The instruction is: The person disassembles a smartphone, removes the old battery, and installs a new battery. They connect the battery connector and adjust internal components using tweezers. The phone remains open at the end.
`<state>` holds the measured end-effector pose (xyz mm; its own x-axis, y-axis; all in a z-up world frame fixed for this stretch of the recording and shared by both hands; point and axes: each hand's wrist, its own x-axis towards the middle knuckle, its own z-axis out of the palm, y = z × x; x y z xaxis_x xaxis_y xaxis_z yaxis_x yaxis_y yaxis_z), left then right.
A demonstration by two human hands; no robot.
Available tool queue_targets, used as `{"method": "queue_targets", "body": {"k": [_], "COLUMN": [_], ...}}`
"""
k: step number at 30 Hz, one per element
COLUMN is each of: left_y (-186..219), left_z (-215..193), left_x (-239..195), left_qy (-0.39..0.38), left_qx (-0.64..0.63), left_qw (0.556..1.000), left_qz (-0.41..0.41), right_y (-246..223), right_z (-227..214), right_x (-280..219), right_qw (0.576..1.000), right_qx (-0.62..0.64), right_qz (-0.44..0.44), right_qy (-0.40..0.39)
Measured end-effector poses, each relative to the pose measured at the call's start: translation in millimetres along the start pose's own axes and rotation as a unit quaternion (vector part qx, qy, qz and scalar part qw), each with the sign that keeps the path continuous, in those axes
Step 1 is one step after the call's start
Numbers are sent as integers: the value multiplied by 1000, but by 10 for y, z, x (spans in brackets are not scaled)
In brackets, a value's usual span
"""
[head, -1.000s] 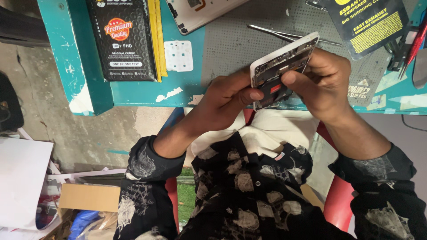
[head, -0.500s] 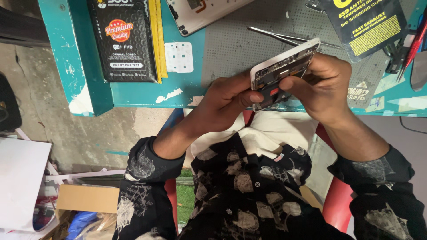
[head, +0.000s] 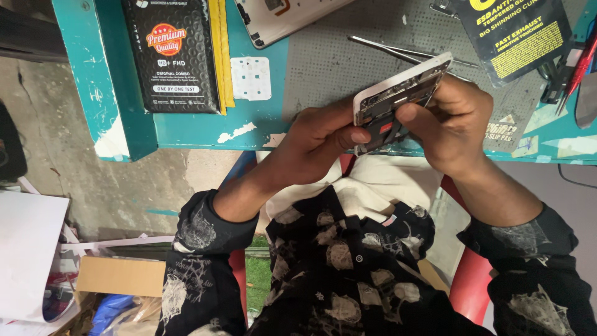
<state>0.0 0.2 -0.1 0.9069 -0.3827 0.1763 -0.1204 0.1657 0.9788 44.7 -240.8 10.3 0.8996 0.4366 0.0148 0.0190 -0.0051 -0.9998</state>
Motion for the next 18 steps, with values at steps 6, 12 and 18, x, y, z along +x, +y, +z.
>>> {"method": "queue_targets", "body": {"k": [6, 12, 18], "left_y": [-13, -24, -105], "left_z": [4, -7, 53], "left_x": [4, 2, 14], "left_qy": [-5, 0, 91], "left_qx": [-18, -19, -273], "left_qw": [1000, 1000, 953], "left_qz": [12, -6, -98], "right_y": [32, 41, -12], "right_z": [0, 6, -12], "right_x": [-19, -1, 106], "right_qw": [1000, 1000, 997], "right_qx": [6, -23, 73], "right_qz": [9, -8, 24], "right_qy": [10, 6, -30]}}
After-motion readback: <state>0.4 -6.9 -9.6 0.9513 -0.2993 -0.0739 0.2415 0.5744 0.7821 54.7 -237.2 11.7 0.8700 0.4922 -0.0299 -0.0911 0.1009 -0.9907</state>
